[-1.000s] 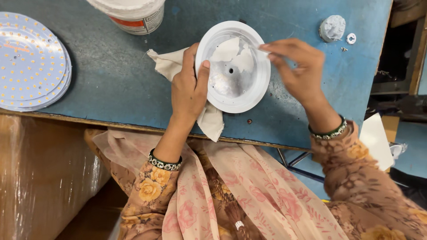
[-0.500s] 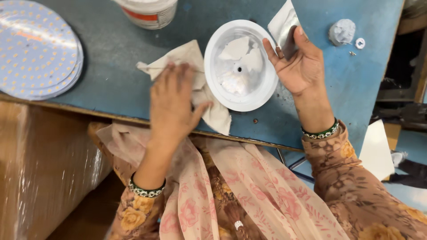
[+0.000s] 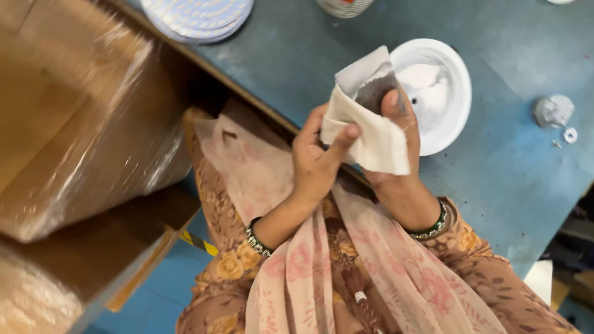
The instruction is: The person applies a white substance to the back of circular LED plates and into plastic housings using a spatula, handles multiple lighting components, and wipes their hands and the objects with a cloth.
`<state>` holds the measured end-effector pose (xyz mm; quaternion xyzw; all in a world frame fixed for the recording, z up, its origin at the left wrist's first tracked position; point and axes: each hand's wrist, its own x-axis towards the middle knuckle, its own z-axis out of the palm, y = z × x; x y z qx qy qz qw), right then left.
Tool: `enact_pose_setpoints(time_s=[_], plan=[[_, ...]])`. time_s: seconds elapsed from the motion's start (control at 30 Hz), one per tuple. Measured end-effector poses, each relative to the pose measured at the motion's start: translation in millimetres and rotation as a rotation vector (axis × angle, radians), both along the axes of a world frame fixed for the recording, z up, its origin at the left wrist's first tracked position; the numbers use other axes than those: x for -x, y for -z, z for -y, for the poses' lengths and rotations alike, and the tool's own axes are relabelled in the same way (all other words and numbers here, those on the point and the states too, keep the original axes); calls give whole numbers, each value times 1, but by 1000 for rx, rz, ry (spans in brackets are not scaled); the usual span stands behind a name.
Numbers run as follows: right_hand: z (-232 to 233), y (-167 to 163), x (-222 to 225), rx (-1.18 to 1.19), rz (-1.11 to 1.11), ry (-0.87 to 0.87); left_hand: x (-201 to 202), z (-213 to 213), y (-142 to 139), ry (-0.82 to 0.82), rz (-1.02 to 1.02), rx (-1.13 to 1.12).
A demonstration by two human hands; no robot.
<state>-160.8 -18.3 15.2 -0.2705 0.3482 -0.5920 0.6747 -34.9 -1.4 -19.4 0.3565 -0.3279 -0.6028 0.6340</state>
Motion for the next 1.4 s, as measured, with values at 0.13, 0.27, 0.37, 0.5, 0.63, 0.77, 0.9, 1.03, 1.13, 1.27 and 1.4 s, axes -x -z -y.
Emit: enact_pose_setpoints(time_s=[0.13,0.27,0.37,0.5,0.63,0.77,0.9,1.03,1.13,1.27,1.4], plan=[[-7,22,-17,-104,158,117,-1,1,-5,-159,59,73],[-8,32,-19,-118,155,87,-8,5,-15,-333,285,162],[-6,32,-21,-139,214,57,-10,8,-16,-369,284,192],[-2,31,-28,-113,318,13,-13,16,-17,-426,281,221],[1,30,-27,-156,380,-28,-18,19,-13,-427,303,249],[4,28,-24,-131,333,-33,-17,22,3,-406,277,269],[14,21,-20,-246,571,-8,-34,36,23,-447,-65,179],[15,9,-13,-164,661,-142,-74,48,43,-588,-290,96],[14,4,-16,-64,720,-333,-72,41,47,-405,-364,144],[15,3,-13,40,576,-316,-54,23,33,-92,-90,57],[17,7,0,151,502,-332,-54,13,22,130,224,-15]])
